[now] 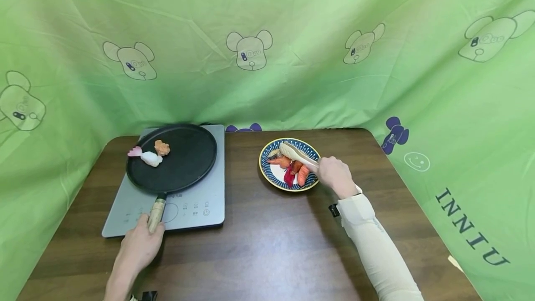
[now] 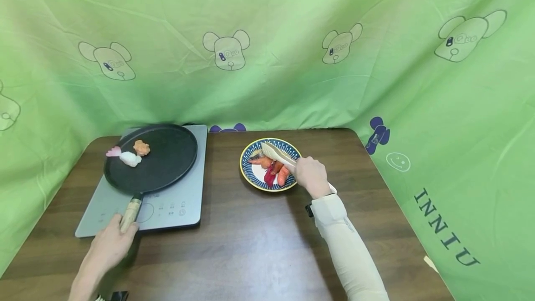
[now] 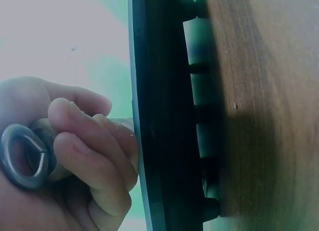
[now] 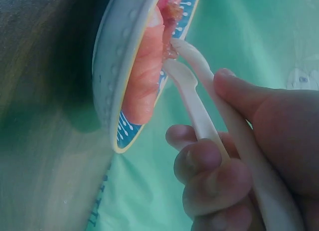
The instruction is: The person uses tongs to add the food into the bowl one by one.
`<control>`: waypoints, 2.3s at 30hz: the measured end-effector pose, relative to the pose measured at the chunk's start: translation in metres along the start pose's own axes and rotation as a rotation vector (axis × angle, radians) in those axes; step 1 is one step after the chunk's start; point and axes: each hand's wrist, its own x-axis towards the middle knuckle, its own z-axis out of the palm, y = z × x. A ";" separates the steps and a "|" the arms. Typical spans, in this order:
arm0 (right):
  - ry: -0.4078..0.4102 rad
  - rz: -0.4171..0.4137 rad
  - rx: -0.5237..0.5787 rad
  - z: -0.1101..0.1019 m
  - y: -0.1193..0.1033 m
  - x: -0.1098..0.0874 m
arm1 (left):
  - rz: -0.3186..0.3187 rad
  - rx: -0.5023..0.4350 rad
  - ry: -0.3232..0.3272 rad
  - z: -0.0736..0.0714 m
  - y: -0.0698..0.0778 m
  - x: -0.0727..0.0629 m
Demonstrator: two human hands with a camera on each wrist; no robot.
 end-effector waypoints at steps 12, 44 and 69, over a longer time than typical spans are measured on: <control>0.012 -0.006 0.131 -0.006 0.016 -0.010 | 0.004 0.007 0.000 -0.002 0.001 -0.002; 0.049 -0.055 0.170 -0.016 0.015 -0.026 | 0.001 -0.002 0.003 -0.001 0.001 -0.003; 0.052 -0.140 0.160 -0.023 -0.033 -0.026 | 0.002 -0.003 0.010 -0.001 0.002 -0.001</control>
